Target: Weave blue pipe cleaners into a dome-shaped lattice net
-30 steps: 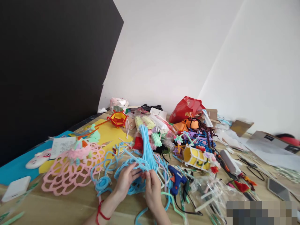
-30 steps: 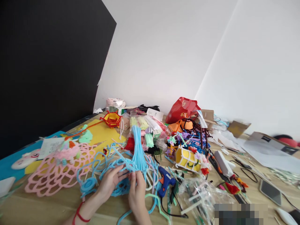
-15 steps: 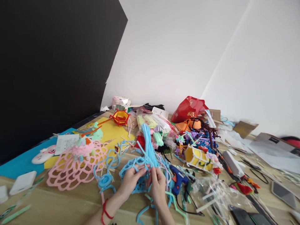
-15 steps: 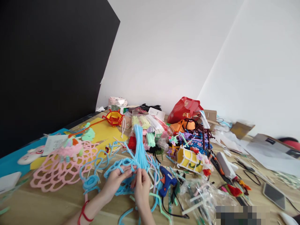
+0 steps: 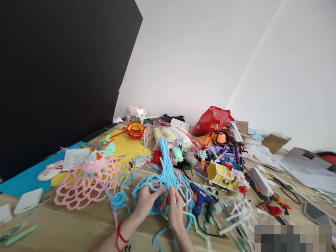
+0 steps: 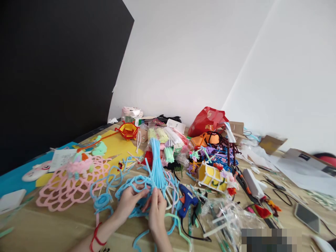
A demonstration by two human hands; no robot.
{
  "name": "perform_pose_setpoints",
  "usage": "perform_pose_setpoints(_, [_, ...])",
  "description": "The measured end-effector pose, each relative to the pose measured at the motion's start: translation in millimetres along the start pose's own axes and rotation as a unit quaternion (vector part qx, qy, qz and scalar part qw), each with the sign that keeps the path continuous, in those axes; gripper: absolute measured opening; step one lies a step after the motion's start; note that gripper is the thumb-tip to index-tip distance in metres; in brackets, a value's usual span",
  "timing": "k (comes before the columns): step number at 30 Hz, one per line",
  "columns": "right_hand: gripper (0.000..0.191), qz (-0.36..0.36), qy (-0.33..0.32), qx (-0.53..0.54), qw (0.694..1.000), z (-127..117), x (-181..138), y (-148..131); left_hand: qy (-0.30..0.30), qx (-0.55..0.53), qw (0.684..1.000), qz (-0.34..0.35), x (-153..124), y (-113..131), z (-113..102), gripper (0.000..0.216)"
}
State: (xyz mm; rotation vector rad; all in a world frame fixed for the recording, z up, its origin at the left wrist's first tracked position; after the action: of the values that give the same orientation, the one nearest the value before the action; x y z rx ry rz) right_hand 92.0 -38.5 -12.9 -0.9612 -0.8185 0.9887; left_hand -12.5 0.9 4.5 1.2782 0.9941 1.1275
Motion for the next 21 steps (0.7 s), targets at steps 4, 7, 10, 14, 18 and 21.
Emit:
perform_pose_setpoints(4, [0.061,-0.014,-0.001,0.006,1.0,-0.7,-0.7,2.4,-0.033,-0.013,0.999,0.013,-1.0,8.3,3.0,0.02])
perform_pose_setpoints(7, [0.057,-0.034,-0.015,-0.014,0.999,-2.7,-1.6,0.6,-0.068,-0.027,0.997,0.011,-3.8,9.0,4.7,0.022])
perform_pose_setpoints(10, [0.036,-0.075,-0.035,-0.09,0.993,-3.4,-1.9,-3.2,-0.099,-0.085,0.992,-0.006,-5.8,6.5,6.7,0.026])
perform_pose_setpoints(14, [0.021,-0.075,-0.021,-0.131,0.988,-1.7,-0.2,0.6,-0.053,-0.194,0.979,-0.041,-1.9,-3.8,7.6,0.027])
perform_pose_setpoints(18, [0.02,-0.064,0.012,-0.115,0.991,0.4,0.4,11.5,-0.013,-0.184,0.981,-0.065,2.0,-18.1,8.8,0.034])
perform_pose_setpoints(21, [0.026,-0.058,0.03,-0.075,0.995,0.7,-0.4,17.6,-0.009,-0.187,0.98,-0.065,0.1,-21.6,10.3,0.039])
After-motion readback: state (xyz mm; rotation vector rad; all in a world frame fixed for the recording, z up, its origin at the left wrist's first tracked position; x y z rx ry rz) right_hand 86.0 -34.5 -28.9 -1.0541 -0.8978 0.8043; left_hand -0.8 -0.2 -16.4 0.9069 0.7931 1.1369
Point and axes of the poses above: each hand's wrist, its own x-axis towards the middle knuckle, its own z-axis out of the palm, y = z × x, the point moved 3 cm from there along x, towards the middle knuckle, and after that the axes turned 11 degrees about x, right-handed, at the moved point
